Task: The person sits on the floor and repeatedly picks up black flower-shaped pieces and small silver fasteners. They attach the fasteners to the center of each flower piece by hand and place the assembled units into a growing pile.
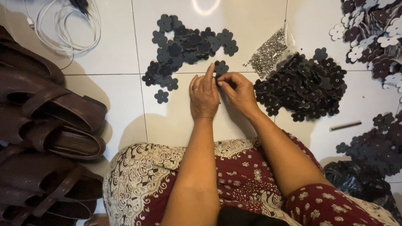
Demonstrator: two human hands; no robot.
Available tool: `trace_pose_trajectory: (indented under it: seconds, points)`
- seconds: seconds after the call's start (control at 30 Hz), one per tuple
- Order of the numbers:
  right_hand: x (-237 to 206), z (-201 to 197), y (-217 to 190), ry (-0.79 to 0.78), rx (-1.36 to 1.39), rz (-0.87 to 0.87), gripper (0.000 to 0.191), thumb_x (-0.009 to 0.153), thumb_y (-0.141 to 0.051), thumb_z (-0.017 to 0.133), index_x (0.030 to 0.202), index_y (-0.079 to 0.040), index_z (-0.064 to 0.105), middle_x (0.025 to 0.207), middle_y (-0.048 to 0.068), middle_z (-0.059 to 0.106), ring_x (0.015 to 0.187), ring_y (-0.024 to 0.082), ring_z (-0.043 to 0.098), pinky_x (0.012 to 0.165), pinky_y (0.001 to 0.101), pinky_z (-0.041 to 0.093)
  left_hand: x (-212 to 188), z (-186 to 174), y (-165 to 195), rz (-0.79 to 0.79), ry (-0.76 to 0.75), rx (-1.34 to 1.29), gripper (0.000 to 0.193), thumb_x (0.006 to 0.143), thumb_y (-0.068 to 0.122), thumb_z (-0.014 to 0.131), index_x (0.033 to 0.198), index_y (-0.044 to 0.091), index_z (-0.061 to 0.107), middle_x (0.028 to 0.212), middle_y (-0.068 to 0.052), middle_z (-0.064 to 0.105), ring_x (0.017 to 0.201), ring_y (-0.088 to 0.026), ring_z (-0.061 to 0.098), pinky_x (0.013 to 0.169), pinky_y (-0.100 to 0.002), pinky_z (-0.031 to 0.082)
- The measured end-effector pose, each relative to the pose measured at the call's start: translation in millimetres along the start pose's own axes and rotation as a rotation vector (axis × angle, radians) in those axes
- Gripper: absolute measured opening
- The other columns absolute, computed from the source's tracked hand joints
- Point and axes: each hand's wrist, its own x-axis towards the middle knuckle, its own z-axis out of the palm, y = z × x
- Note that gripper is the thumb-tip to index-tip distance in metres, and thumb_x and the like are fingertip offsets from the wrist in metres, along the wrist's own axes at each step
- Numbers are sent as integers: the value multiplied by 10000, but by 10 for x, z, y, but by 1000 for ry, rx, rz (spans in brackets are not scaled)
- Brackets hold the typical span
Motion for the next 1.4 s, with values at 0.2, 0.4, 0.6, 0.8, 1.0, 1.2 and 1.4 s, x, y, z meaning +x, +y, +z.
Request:
trace_pose_trajectory:
  seconds: [0.2,0.4,0.6,0.8,1.0,1.2,1.4]
  points:
    - [17,23,-13,0,-14,27,99,936,-78,756,1021,-34,733,911,17,724,774,64,639,689,235,531,-14,3,-24,6,-6,16,507,1055,160,571,1544,193,444,1068,-17,682,1116,-180,617,1206,-418,386]
    - [7,44,-13,20,-14,84,126,916,-90,780,1029,-47,743,898,1,741,762,55,648,687,220,539,-31,13,-27,20,0,51,506,1068,185,578,1552,211,432,1087,-11,667,1138,-159,610,1218,-410,377]
    - [-6,91,51,110,76,58,247,909,-48,770,1119,-52,641,957,-6,707,847,54,659,757,215,561,-57,37,-30,35,-17,53,515,1065,205,570,1555,244,416,1093,21,673,1153,-141,612,1233,-406,363]
    - [5,95,100,62,224,120,242,939,-3,691,1173,-43,645,949,3,674,820,60,639,734,225,566,-40,35,-18,8,-64,-5,507,1074,202,561,1559,213,412,1048,34,707,1102,-137,648,1233,-432,361]
    - [43,-54,135,5,263,166,238,967,-31,665,1203,-17,644,893,6,690,763,63,658,676,217,544,-35,-4,3,17,-32,-97,596,996,214,628,1551,191,412,1023,20,711,1061,-152,660,1210,-461,368]
    - [53,-90,153,-56,265,153,265,974,-51,654,1235,-9,662,917,-22,683,790,43,637,693,204,531,-32,0,10,43,-28,-60,593,996,192,636,1551,199,428,1025,29,711,1065,-139,660,1208,-443,376]
    - [56,-121,57,-74,170,172,275,956,-92,698,1221,-22,708,876,-27,658,764,40,595,660,204,500,-40,45,12,88,1,-16,584,1023,181,623,1566,195,409,1064,18,705,1104,-138,652,1215,-411,379]
